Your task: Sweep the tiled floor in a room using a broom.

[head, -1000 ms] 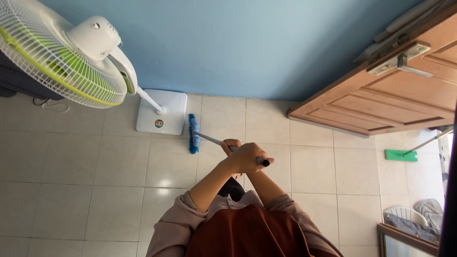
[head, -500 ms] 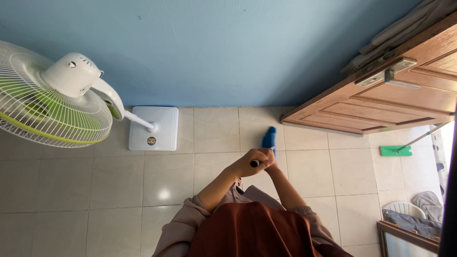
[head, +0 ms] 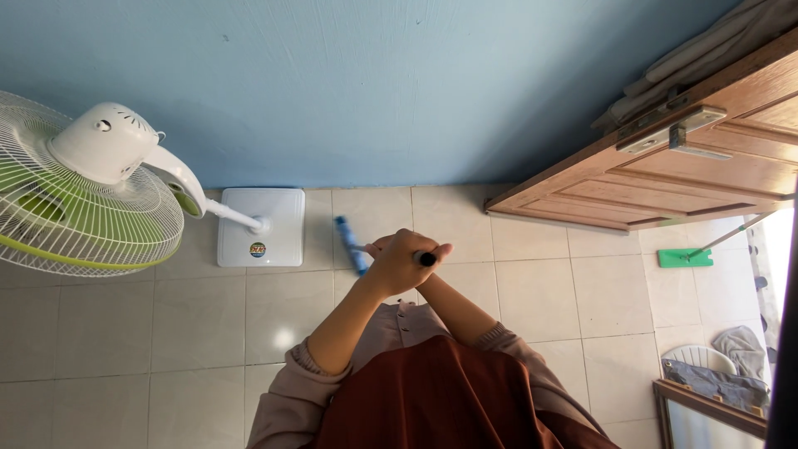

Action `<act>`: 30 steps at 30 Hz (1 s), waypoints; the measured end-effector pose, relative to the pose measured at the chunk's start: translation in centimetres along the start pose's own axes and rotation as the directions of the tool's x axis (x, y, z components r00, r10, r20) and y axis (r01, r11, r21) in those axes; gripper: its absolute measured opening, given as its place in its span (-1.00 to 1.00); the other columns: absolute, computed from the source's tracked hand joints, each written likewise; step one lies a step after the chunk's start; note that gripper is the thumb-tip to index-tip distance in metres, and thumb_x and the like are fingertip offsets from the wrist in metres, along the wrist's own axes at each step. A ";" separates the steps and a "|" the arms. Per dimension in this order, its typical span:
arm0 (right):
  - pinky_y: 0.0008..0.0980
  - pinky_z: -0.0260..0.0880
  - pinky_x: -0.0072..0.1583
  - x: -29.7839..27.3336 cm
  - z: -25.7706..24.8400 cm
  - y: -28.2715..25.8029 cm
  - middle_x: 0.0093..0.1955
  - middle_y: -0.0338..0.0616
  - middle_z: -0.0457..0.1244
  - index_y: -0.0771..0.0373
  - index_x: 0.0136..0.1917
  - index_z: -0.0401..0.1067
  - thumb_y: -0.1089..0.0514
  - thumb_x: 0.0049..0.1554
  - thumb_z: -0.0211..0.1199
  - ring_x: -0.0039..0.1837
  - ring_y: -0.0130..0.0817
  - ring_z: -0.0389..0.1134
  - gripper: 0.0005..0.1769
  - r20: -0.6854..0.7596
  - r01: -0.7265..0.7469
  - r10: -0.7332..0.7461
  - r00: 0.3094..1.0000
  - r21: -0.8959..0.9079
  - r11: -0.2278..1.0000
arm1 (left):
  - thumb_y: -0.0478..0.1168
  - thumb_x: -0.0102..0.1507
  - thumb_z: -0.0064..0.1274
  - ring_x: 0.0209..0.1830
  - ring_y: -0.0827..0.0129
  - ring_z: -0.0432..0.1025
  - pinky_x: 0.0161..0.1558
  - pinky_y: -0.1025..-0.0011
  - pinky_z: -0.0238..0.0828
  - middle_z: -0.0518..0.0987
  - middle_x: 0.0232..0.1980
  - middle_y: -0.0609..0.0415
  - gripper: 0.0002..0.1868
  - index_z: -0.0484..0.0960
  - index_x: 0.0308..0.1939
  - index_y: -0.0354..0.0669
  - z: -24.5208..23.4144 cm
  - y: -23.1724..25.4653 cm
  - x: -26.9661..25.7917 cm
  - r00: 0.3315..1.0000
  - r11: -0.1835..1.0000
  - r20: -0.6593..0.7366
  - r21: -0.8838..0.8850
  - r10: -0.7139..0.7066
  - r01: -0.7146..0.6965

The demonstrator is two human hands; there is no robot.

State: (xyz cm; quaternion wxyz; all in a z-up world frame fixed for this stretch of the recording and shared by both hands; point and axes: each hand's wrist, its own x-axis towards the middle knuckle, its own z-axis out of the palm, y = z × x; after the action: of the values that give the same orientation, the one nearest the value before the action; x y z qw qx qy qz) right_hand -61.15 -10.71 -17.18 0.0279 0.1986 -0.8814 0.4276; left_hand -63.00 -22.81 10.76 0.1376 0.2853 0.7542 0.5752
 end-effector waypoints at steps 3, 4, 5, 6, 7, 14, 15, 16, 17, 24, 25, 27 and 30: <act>-0.40 0.29 -0.24 0.4 1.2 -1.6 -0.23 -0.18 0.33 0.26 -0.12 0.38 0.17 0.14 0.33 -0.29 -0.43 0.28 -0.83 -0.089 0.015 -0.003 0.996 0.139 0.990 | -0.02 0.42 0.01 -0.74 0.28 0.02 -0.53 0.25 0.03 0.18 -0.75 0.04 -0.34 0.24 -0.73 -0.24 1.8 -3.0 0.7 0.999 0.994 0.006 0.096 -0.047 0.046; -0.40 0.29 -0.24 0.6 1.3 -2.2 -0.23 -0.18 0.33 0.26 -0.12 0.38 0.17 0.14 0.33 -0.29 -0.43 0.28 -0.83 -0.092 0.013 0.000 0.996 0.139 0.990 | -0.02 0.42 0.01 -0.74 0.28 0.02 -0.53 0.25 0.03 0.18 -0.75 0.04 -0.34 0.24 -0.73 -0.24 2.1 -3.7 0.6 0.999 0.994 0.010 0.096 -0.047 0.046; -0.42 0.29 -0.23 0.8 1.4 -2.8 -0.21 -0.20 0.32 0.26 -0.07 0.36 0.18 0.16 0.33 -0.29 -0.47 0.26 -0.82 -0.140 0.028 0.001 0.990 0.204 0.979 | -0.02 0.40 0.00 -0.75 0.28 0.08 -0.52 0.25 0.10 0.25 -0.75 0.05 -0.36 0.29 -0.74 -0.22 2.5 -4.3 0.6 0.994 0.995 0.097 0.095 -0.047 0.038; -0.44 0.28 -0.22 1.2 1.3 -3.2 -0.19 -0.23 0.32 0.25 -0.03 0.33 0.19 0.19 0.32 -0.29 -0.50 0.24 -0.81 -0.188 0.049 0.002 0.982 0.265 0.963 | -0.02 0.39 -0.02 -0.76 0.28 0.14 -0.50 0.25 0.16 0.32 -0.74 0.06 -0.37 0.34 -0.75 -0.20 2.9 -4.9 0.7 0.983 0.995 0.181 0.094 -0.044 0.028; -0.44 0.28 -0.22 1.6 1.1 -3.6 -0.19 -0.23 0.32 0.25 -0.03 0.33 0.19 0.19 0.32 -0.29 -0.50 0.24 -0.81 -0.191 0.050 0.001 0.982 0.263 0.964 | -0.02 0.39 -0.02 -0.76 0.28 0.14 -0.50 0.25 0.16 0.32 -0.74 0.06 -0.37 0.34 -0.75 -0.20 2.8 -4.5 0.7 0.982 0.995 0.182 0.094 -0.041 0.024; -0.42 0.16 -0.27 1.3 0.9 1.5 -0.28 -0.27 0.21 0.25 -0.02 0.22 0.26 0.26 0.28 -0.34 -0.55 0.14 -0.78 -0.543 0.213 0.004 0.840 0.337 0.917 | -0.05 0.34 0.01 -0.64 0.20 0.32 -0.37 0.23 0.30 0.46 -0.65 -0.02 -0.47 0.44 -0.71 -0.19 5.4 -4.7 1.5 0.905 0.992 0.419 0.058 0.078 -0.112; -0.42 0.08 -0.34 0.8 1.7 4.5 -0.40 -0.29 0.17 0.24 -0.12 0.22 0.26 0.25 0.30 -0.41 -0.56 0.08 -0.75 -0.614 0.253 0.033 0.789 0.373 0.892 | -0.05 0.33 0.03 -0.60 0.20 0.35 -0.36 0.23 0.30 0.48 -0.63 -0.01 -0.48 0.47 -0.70 -0.18 5.9 -4.5 1.8 0.898 0.983 0.411 0.028 0.156 -0.184; -0.42 0.08 -0.34 0.3 0.6 4.7 -0.40 -0.29 0.17 0.24 -0.12 0.22 0.26 0.25 0.30 -0.41 -0.56 0.08 -0.75 -0.622 0.249 0.040 0.782 0.370 0.895 | -0.05 0.33 0.03 -0.60 0.20 0.35 -0.36 0.23 0.30 0.48 -0.63 -0.01 -0.48 0.47 -0.70 -0.18 6.4 -4.3 2.4 0.892 0.982 0.423 0.025 0.159 -0.187; -0.39 0.02 -0.36 -0.3 -0.6 4.9 -0.46 -0.27 0.10 0.25 -0.24 0.24 0.26 0.24 0.31 -0.43 -0.54 0.02 -0.70 -0.608 0.099 0.126 0.784 0.323 0.941 | -0.05 0.34 0.03 -0.60 0.19 0.34 -0.35 0.24 0.31 0.47 -0.64 -0.02 -0.47 0.45 -0.70 -0.21 7.0 -4.1 3.0 0.870 0.986 0.470 0.004 0.146 -0.167; -0.30 -0.08 -0.35 -5.3 -6.9 7.4 -0.53 -0.23 -0.02 0.27 -0.46 0.15 0.20 0.28 0.24 -0.46 -0.48 -0.08 -0.48 -0.633 -0.214 0.337 0.696 0.265 0.940 | -0.06 0.33 0.04 -0.59 0.23 0.37 -0.34 0.28 0.30 0.52 -0.60 0.06 -0.51 0.49 -0.67 -0.20 12.2 -2.1 6.4 0.705 0.988 0.694 -0.059 0.143 -0.143; -0.30 -0.08 -0.35 -5.6 -7.7 7.3 -0.53 -0.23 -0.02 0.27 -0.46 0.15 0.20 0.28 0.24 -0.46 -0.48 -0.08 -0.48 -0.646 -0.223 0.345 0.681 0.265 0.938 | -0.06 0.33 0.04 -0.59 0.23 0.37 -0.34 0.28 0.30 0.52 -0.60 0.06 -0.51 0.49 -0.67 -0.20 12.9 -2.0 6.8 0.689 0.987 0.709 -0.064 0.149 -0.147; -0.29 -0.01 -0.35 -6.3 -9.4 6.9 -0.52 -0.18 0.02 0.29 -0.41 0.24 0.20 0.24 0.29 -0.44 -0.42 -0.04 -0.57 -0.689 -0.328 0.418 0.591 0.268 0.906 | -0.09 0.31 0.06 -0.56 0.25 0.37 -0.20 0.31 0.34 0.52 -0.63 0.05 -0.57 0.56 -0.65 -0.16 14.1 -2.0 7.6 0.700 0.974 0.681 -0.095 0.214 -0.205; -0.28 0.28 -0.14 -6.5 -12.0 2.7 -0.27 -0.09 0.22 0.37 -0.10 0.33 0.14 0.27 0.28 -0.22 -0.37 0.22 -0.74 -0.850 -0.242 0.245 0.465 0.144 0.959 | -0.13 0.32 0.10 -0.42 0.27 0.41 -0.06 0.30 0.33 0.57 -0.55 0.07 -0.59 0.57 -0.63 -0.17 15.3 -2.9 8.5 0.741 0.942 0.583 -0.192 0.335 -0.275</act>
State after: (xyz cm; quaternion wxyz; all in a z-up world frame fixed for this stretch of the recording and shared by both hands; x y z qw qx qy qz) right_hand -57.63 2.04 -13.03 0.4008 -0.1681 -0.7683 0.4700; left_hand -62.36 -6.28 4.48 0.2896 0.5673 0.5848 0.5023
